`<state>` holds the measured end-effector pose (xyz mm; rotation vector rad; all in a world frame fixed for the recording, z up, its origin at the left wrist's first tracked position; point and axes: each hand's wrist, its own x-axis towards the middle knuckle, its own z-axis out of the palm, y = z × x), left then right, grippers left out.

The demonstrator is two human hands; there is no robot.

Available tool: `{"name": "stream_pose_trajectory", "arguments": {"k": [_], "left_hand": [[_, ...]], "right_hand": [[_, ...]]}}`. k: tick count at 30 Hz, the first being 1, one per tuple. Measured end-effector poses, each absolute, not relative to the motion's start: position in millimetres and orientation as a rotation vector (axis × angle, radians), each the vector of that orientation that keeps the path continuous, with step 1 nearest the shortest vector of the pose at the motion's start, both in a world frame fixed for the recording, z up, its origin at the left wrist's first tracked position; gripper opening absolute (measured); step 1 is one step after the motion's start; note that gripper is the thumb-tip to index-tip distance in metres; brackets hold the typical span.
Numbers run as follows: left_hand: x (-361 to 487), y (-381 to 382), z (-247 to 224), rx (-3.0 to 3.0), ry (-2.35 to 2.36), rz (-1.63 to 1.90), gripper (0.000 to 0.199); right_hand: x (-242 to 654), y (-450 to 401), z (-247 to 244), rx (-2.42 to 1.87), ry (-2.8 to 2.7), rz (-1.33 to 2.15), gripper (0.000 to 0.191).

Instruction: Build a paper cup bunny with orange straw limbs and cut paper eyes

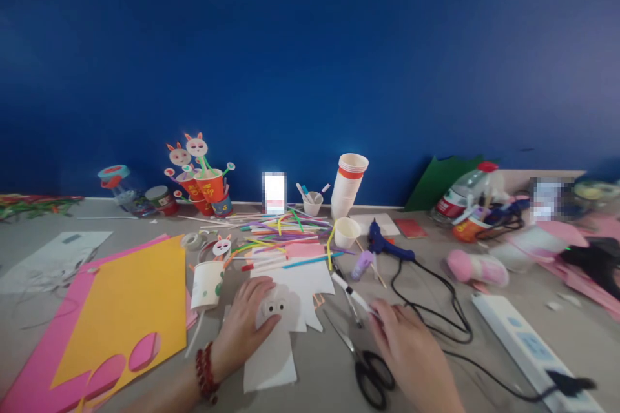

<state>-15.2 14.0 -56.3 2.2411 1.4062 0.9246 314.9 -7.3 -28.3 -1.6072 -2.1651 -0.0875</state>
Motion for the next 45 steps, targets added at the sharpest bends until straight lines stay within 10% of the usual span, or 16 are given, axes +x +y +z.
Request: {"name": "stream_pose_trajectory", "arguments": {"k": [13,30,36,45], "left_hand": [[-10,0,-39,2.371,1.089,0.842,0.023],[-4,-3,-52,1.388,0.923,0.874,0.055],[-8,5,-51,1.885,1.153,1.072,0.04],[1,-22,-22,2.654,1.246,0.411,0.008]], "right_hand": [[186,-1,-15,-1.141,-1.434,1.34,0.042],[203,33,41,-0.818,-0.876,1.025,0.045],[198,47,5,-1.08,-1.137,1.203,0.041],[171,42,-52,-1.168,-1.399,1.215,0.011]]}}
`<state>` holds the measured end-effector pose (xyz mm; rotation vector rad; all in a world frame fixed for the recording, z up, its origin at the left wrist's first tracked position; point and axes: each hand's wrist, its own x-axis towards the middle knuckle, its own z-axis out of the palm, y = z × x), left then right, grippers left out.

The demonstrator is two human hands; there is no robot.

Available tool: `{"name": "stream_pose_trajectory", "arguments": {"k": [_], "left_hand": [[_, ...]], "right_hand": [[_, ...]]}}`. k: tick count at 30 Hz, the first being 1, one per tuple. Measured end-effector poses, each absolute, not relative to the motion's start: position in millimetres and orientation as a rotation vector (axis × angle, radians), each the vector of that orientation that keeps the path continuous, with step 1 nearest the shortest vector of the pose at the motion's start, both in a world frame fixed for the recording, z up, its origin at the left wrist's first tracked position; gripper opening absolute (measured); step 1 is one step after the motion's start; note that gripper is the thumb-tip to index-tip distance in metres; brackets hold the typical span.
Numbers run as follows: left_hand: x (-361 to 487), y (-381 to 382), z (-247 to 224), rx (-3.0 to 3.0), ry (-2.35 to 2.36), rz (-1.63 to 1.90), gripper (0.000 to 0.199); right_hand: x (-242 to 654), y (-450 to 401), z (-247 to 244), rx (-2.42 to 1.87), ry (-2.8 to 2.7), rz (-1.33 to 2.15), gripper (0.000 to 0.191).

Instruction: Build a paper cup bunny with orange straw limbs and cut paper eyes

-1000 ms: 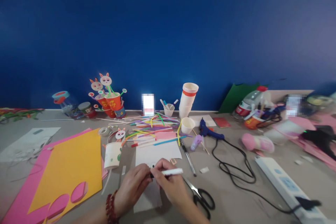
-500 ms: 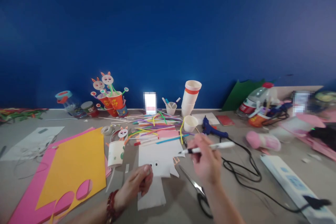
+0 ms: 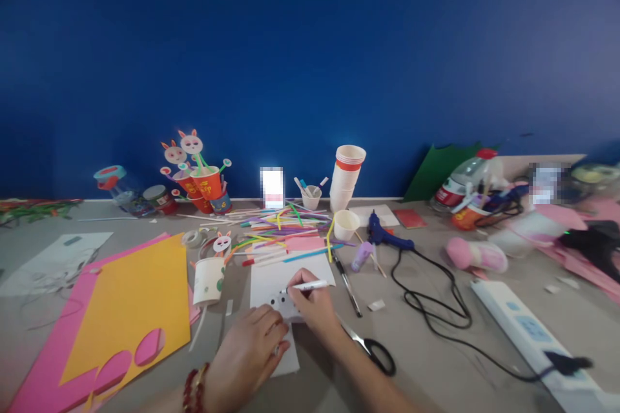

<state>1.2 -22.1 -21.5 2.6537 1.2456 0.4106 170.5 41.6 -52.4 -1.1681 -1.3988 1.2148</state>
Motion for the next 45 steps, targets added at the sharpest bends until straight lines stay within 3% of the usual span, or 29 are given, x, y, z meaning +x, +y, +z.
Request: {"name": "stream_pose_trajectory", "arguments": {"k": [6,18,45], "left_hand": [[-17,-18,-20,2.724,1.358,0.284,0.034],[-23,-13,-54,2.769,1.408,0.29,0.044],[-23,-10,-46,2.633,1.381,0.294,0.041]], "right_hand": [[174,39,-66,-1.149,-1.48,1.084,0.009],[171,35,-73,-1.148,-1.543,1.006,0.013],[172,33,-68,-1.241,-1.664,0.955,0.016]]}}
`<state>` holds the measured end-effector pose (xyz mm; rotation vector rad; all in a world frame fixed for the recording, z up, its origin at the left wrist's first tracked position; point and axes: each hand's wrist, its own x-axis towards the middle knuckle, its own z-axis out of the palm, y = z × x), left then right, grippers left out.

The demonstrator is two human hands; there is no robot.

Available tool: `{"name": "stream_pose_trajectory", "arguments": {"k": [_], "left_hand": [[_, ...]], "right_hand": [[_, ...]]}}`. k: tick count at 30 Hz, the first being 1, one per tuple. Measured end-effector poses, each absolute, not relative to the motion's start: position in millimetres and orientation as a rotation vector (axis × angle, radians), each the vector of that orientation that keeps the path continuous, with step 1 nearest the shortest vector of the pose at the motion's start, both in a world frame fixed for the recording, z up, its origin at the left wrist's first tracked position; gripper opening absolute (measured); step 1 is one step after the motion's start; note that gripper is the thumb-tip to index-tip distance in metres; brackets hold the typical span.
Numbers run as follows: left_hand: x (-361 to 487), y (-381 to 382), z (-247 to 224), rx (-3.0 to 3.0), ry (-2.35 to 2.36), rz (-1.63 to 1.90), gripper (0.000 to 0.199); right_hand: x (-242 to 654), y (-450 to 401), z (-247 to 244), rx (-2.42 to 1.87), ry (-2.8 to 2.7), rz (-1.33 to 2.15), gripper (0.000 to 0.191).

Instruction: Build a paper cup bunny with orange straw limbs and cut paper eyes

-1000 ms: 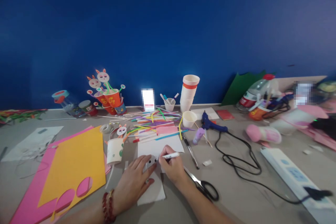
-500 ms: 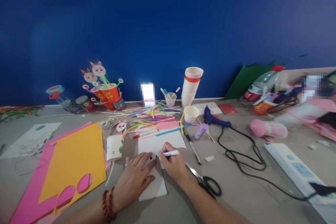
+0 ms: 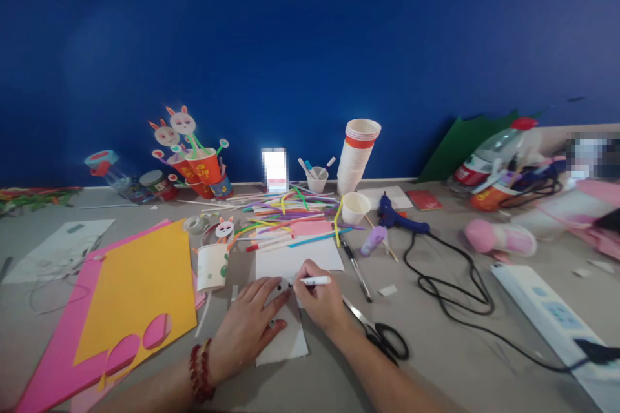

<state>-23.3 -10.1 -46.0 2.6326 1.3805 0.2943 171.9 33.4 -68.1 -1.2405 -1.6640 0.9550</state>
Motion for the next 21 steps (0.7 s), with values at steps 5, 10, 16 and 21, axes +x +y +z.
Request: {"name": "stream_pose_trajectory", "arguments": {"k": [5,10,16,21], "left_hand": [[-23.5,-10.3,-44.7,2.63,1.374,0.314,0.041],[-23.4,-10.0,-44.6,2.622,1.374,0.306,0.042],[-23.2,-10.5,-45.1,2.626,1.373,0.306,0.042],[-23.3,-10.5,-46.0,2.622,1.372,0.314,0.042]], "right_hand": [[172.5,33.1,-69.0,-1.24,-1.679,0.948,0.016],[172.5,33.3,-69.4,-1.244,-1.686,0.935,0.016],[172.8,33.4,-69.8,-1.241,-1.705,0.931,0.016],[172.3,33.3,-69.3,-1.249,-1.698,0.921,0.015]]}}
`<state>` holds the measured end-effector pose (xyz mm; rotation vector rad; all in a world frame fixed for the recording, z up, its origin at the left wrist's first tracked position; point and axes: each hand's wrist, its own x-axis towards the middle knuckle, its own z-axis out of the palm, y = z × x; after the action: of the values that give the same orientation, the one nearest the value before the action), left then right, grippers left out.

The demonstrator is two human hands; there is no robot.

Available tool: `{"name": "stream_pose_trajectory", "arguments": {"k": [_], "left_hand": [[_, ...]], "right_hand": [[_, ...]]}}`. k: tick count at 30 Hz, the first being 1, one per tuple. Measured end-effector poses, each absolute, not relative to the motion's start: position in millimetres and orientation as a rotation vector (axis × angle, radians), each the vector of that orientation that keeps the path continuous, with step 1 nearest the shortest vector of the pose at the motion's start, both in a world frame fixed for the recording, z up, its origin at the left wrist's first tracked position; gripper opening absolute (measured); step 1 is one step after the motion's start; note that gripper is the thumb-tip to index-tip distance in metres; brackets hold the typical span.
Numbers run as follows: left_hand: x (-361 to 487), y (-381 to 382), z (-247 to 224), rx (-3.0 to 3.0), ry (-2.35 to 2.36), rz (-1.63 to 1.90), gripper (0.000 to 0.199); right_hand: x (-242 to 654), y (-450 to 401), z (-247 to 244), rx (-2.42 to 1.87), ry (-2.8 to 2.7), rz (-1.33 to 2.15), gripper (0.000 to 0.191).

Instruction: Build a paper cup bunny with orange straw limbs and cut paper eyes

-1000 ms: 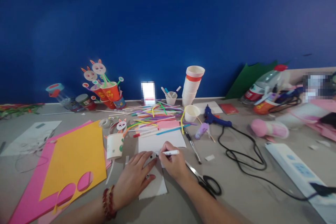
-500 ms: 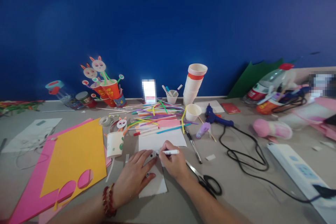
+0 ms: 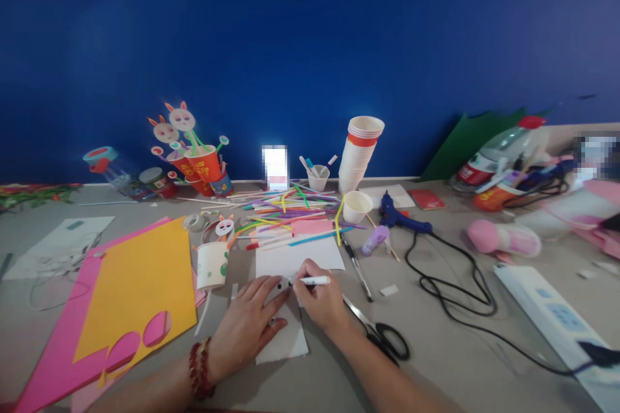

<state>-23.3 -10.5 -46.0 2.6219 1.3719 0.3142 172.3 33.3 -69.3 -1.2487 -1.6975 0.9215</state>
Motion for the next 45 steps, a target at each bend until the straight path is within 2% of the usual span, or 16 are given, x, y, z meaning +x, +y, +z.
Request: {"name": "stream_pose_trajectory", "arguments": {"k": [45], "left_hand": [[-24.1,-9.1,-48.1,2.608,1.37,0.288,0.043]], "right_hand": [[172.5,33.0,-72.9,-1.257,-1.758,0.875,0.016]]}}
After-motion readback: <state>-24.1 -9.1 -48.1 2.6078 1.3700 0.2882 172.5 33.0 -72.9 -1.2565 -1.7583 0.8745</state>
